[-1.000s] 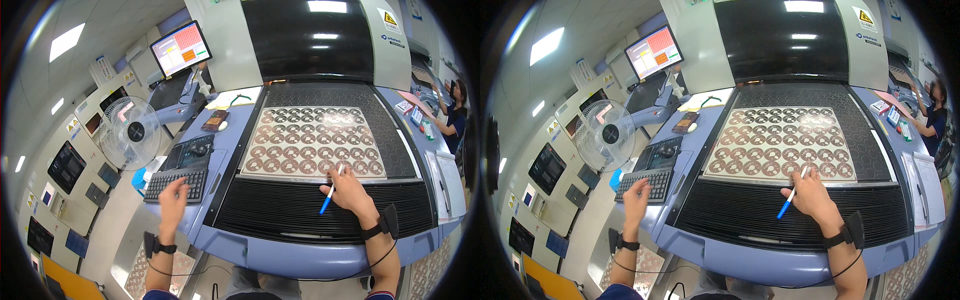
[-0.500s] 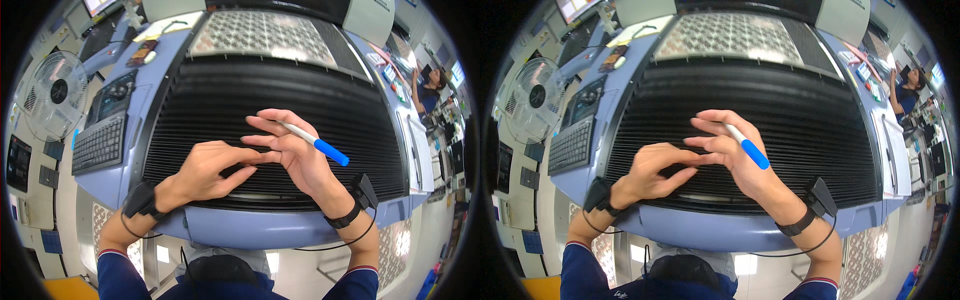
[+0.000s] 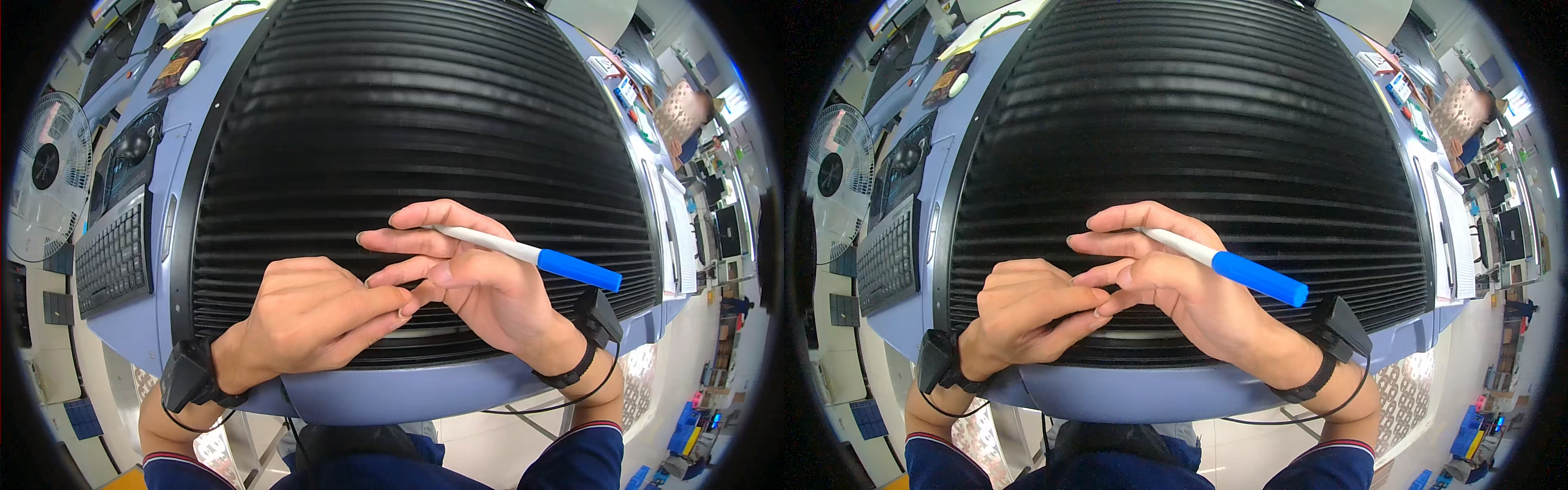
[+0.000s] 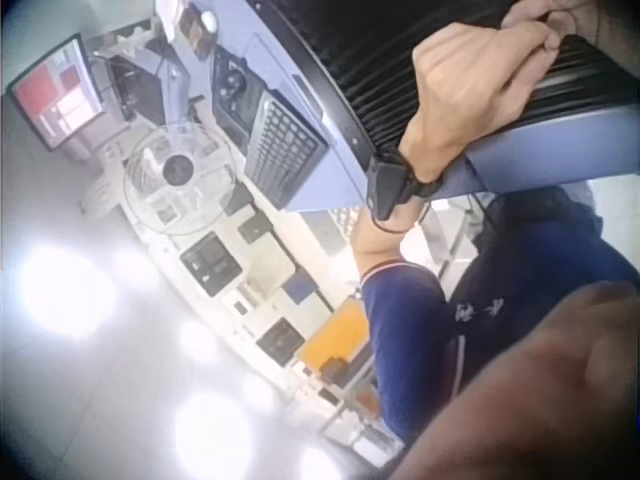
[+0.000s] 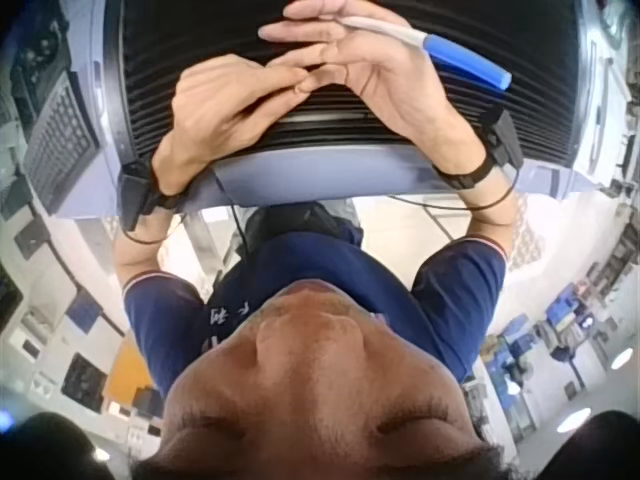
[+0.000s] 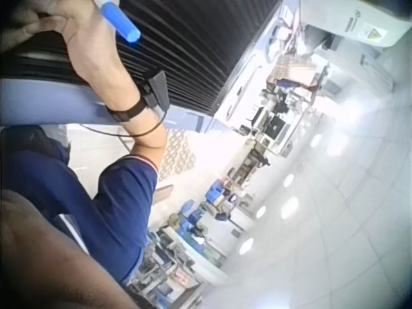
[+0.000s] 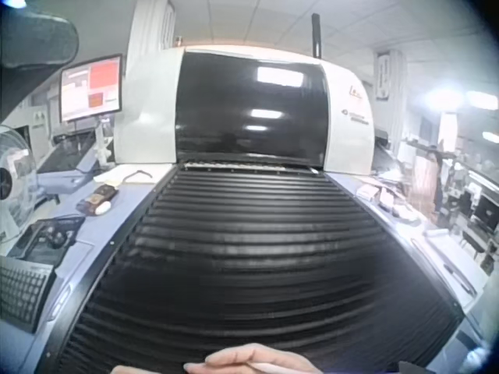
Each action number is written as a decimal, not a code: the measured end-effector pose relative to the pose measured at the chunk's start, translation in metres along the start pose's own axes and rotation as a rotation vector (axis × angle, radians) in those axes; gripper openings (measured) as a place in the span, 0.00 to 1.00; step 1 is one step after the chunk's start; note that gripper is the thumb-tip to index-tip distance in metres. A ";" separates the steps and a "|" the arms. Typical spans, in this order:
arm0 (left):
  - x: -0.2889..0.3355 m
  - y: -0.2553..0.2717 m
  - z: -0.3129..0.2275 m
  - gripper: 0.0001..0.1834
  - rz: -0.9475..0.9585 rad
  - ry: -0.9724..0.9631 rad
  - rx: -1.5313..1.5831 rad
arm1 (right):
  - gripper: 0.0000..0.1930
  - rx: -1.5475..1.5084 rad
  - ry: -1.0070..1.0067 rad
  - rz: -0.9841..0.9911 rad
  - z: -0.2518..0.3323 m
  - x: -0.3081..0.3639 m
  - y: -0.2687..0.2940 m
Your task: Inspecting and marking circular copper-plated patterns on a metal sheet in a fabrication facility.
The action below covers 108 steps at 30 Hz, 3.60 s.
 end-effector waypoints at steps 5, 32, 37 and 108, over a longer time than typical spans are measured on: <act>0.006 0.001 -0.002 0.11 0.005 -0.051 -0.022 | 0.29 0.033 -0.045 0.067 -0.001 -0.003 0.003; 0.013 0.007 -0.015 0.24 0.052 -0.204 -0.019 | 0.36 0.018 0.003 0.236 -0.012 0.000 -0.004; 0.014 0.004 -0.014 0.22 0.006 -0.204 -0.050 | 0.38 -0.001 0.003 0.217 -0.009 -0.001 -0.002; 0.009 -0.003 -0.011 0.08 -0.043 -0.059 -0.038 | 0.32 -0.030 -0.014 0.132 -0.005 -0.001 0.001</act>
Point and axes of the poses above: each hand's wrist, its own x-axis away from the middle knuckle, its own y-axis out of the back of the hand, z = x × y, the point moved 1 cm from there along -x, towards the middle knuckle, and after that the axes turned 10 degrees about -x, right-handed, at the moved point
